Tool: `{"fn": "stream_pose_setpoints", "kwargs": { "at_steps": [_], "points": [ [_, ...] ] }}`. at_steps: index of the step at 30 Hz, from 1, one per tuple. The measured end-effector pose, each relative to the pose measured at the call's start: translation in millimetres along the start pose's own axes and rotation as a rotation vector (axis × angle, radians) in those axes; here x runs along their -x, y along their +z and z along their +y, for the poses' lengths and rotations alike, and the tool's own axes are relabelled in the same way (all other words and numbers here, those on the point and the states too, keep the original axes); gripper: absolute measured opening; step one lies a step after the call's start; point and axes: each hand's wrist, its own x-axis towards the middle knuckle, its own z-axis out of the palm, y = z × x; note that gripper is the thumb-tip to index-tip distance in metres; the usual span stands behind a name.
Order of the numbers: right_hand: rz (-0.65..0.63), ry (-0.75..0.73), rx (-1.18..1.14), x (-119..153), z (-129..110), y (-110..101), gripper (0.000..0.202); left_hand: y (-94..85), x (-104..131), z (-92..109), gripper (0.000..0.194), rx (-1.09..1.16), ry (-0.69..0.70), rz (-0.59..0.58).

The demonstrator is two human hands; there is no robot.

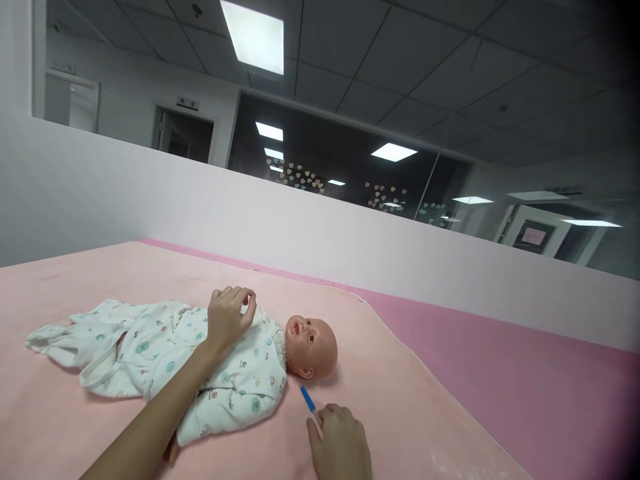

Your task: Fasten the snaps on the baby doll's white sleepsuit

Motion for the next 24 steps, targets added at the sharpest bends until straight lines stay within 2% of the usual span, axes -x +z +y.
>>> {"fn": "stream_pose_setpoints", "kwargs": {
  "at_steps": [3, 5, 9, 12, 14, 16, 20, 22, 24],
  "points": [
    [-0.032, 0.032, 0.108, -3, -4, 4, 0.035, -5.3, 1, 5, 0.021, -0.002, 0.107, 0.117],
    [-0.043, 0.073, 0.128, -4, -6, -4, 0.036, -4.9, 3, 7, 0.019, 0.01, 0.162, 0.134],
    [-0.066, 0.119, 0.031, -5, -13, -37, 0.029, 2.3, 9, 8, 0.02, 0.027, 0.274, 0.038],
    [0.034, 0.008, -0.202, -11, -19, -64, 0.027, 5.9, 12, 9, 0.023, 0.06, 0.257, -0.064],
    [0.106, -0.089, -0.406, -21, -25, -76, 0.026, 4.8, 13, 8, 0.024, 0.139, 0.216, -0.079],
    [0.147, -0.186, -0.571, -35, -35, -80, 0.026, 1.5, 15, 6, 0.025, 0.263, 0.272, -0.043],
    [0.123, -0.344, -0.78, -62, -61, -77, 0.024, -2.9, 19, 2, 0.032, 0.392, 0.54, 0.107],
    [0.087, -0.377, -0.898, -72, -74, -76, 0.025, -1.0, 20, 0, 0.03, 0.351, 0.501, 0.172],
    [0.042, -0.41, -1.011, -79, -84, -78, 0.027, 3.1, 21, -2, 0.026, 0.29, 0.371, 0.238]
  ]
}}
